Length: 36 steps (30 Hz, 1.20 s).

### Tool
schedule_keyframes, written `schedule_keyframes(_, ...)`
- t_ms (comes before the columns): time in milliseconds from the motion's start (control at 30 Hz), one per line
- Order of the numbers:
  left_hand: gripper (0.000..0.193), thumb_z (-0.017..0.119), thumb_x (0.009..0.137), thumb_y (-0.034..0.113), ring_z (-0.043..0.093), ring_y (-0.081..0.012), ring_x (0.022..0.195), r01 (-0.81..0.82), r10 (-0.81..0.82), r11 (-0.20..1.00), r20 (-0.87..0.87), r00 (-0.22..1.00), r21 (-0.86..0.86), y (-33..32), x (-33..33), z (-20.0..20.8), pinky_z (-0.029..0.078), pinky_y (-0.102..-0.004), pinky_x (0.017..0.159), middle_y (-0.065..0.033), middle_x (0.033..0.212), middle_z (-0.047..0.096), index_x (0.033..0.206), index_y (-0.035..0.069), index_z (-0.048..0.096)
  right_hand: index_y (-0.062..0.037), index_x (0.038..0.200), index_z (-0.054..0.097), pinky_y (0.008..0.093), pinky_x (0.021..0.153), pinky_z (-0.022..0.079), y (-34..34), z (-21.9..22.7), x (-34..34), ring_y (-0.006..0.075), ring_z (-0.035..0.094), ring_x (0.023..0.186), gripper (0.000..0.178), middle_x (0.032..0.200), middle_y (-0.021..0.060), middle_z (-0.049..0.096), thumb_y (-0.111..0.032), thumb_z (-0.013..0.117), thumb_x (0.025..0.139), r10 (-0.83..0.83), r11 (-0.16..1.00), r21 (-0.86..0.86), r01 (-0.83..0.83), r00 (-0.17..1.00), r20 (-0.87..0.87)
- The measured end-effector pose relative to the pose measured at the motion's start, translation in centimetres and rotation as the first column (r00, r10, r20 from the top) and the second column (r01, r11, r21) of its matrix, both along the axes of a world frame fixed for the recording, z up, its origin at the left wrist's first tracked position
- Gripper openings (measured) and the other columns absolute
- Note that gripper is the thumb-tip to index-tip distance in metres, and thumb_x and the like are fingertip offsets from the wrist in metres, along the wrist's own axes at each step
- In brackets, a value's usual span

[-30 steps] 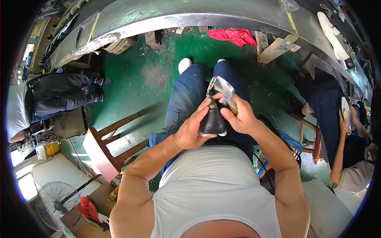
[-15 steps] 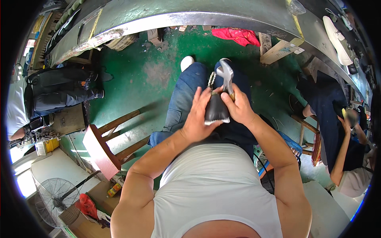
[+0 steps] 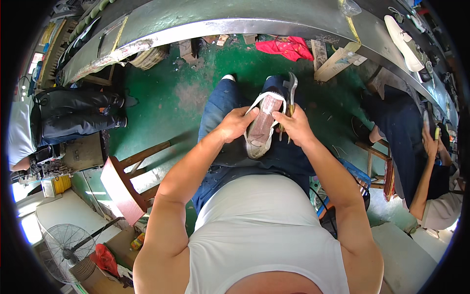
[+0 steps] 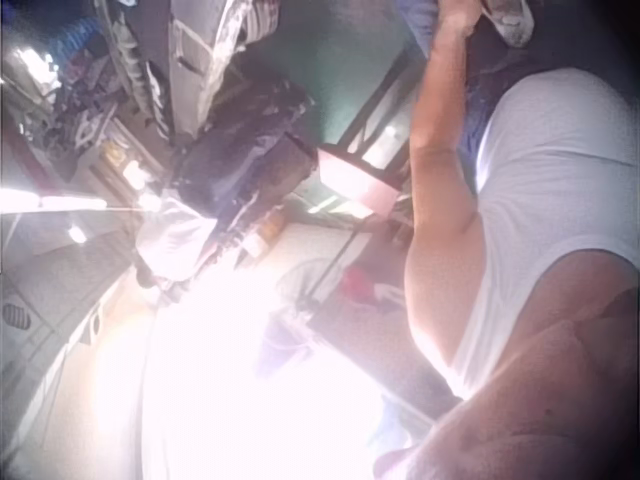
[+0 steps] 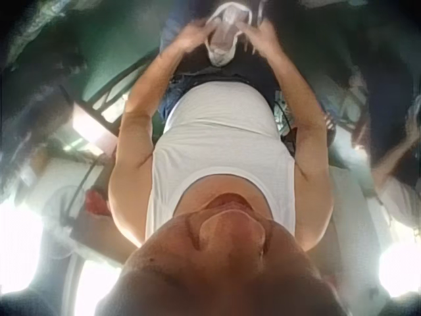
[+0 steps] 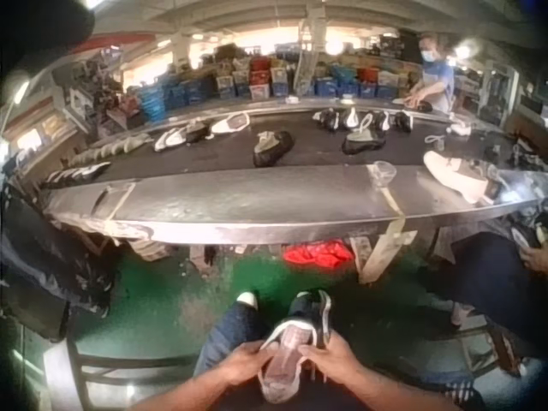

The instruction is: Manually adjusting and shaping shoe components using specialized pliers during the manufacturing process.

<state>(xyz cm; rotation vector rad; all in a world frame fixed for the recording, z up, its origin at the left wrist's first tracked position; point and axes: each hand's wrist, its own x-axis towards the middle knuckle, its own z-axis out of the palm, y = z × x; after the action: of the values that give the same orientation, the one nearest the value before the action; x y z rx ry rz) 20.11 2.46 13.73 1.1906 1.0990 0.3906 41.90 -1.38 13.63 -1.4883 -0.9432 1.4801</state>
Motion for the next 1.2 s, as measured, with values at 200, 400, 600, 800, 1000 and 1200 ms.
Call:
schedule_keyframes(200, 0.037, 0.053, 0.091, 0.005, 0.063, -0.0158, 0.104, 0.022, 0.001, 0.991, 0.165, 0.986, -0.135, -1.4, -0.6, -0.9, 0.049, -0.0302, 0.094, -0.0099, 0.114, 0.067, 0.126, -0.005, 0.061, 0.0032, 0.107, 0.054, 0.0313, 0.068, 0.054, -1.7, -0.7, 0.2, 0.0171, 0.062, 0.075, 0.033, 0.088, 0.0079, 0.061, -0.008, 0.067, 0.078, 0.003, 1.000, -0.021, 0.001, 0.986, 0.168)
schedule_keyframes(400, 0.085, 0.066, 0.080, 0.004, 0.052, -0.0184, 0.126, 0.178, -0.079, 0.960, 0.399, 0.913, -0.217, -1.9, -0.8, 0.7, 0.037, -0.0297, 0.109, -0.0116, 0.139, 0.053, 0.155, 0.002, 0.027, -0.0003, 0.115, 0.051, 0.0297, 0.062, 0.055, -0.8, 1.1, 3.5, 0.0155, 0.062, 0.077, 0.036, 0.088, 0.0049, 0.060, -0.010, 0.069, 0.084, 0.135, 0.973, -0.201, -0.114, 0.987, 0.091)
schedule_keyframes(600, 0.100, 0.073, 0.082, 0.014, 0.042, -0.0279, 0.138, 0.190, -0.189, 0.980, -0.013, 0.982, 0.058, -5.1, 0.0, -0.1, 0.030, -0.0334, 0.116, -0.0188, 0.149, 0.041, 0.158, 0.002, 0.010, -0.0007, 0.131, 0.051, 0.0360, 0.071, 0.054, -6.0, 6.3, 7.3, 0.0202, 0.066, 0.083, 0.042, 0.098, 0.0139, 0.067, -0.014, 0.062, 0.092, 0.553, 0.831, -0.297, -0.471, 0.763, 0.334)
schedule_keyframes(800, 0.102, 0.073, 0.083, 0.013, 0.038, -0.0293, 0.142, 0.192, -0.177, 0.979, -0.178, 0.968, 0.071, -6.1, 0.9, -0.4, 0.027, -0.0344, 0.118, -0.0221, 0.152, 0.038, 0.156, -0.002, 0.004, 0.0042, 0.128, 0.054, 0.0430, 0.084, 0.052, -5.8, 7.9, 4.6, 0.0405, 0.064, 0.095, 0.043, 0.101, 0.0216, 0.066, -0.008, 0.060, 0.087, 0.437, 0.631, 0.007, -0.776, 0.363, 0.823)
schedule_keyframes(1000, 0.075, 0.036, 0.104, 0.046, 0.040, -0.0214, 0.138, -0.047, 0.210, 0.947, 0.499, 0.841, -0.319, -5.8, 1.8, 2.9, 0.028, -0.0325, 0.116, -0.0166, 0.155, 0.036, 0.157, 0.000, 0.012, 0.0047, 0.103, 0.060, 0.0444, 0.074, 0.054, -3.0, 10.1, 3.1, 0.0389, 0.067, 0.080, 0.022, 0.085, 0.0197, 0.069, -0.010, 0.060, 0.087, 0.533, 0.482, -0.343, -0.807, -0.041, 0.845)
schedule_keyframes(1200, 0.067, 0.025, 0.107, 0.052, 0.048, -0.0218, 0.132, -0.475, 0.503, 0.851, 0.088, 0.860, -0.224, -5.5, 3.4, -2.9, 0.035, -0.0319, 0.111, -0.0153, 0.142, 0.053, 0.146, 0.002, 0.046, 0.0003, 0.097, 0.057, 0.0479, 0.072, 0.052, -6.1, 3.6, 1.4, 0.0394, 0.066, 0.081, 0.019, 0.086, 0.0215, 0.066, -0.015, 0.063, 0.088, 0.469, 0.638, -0.044, -0.769, 0.342, 0.814)
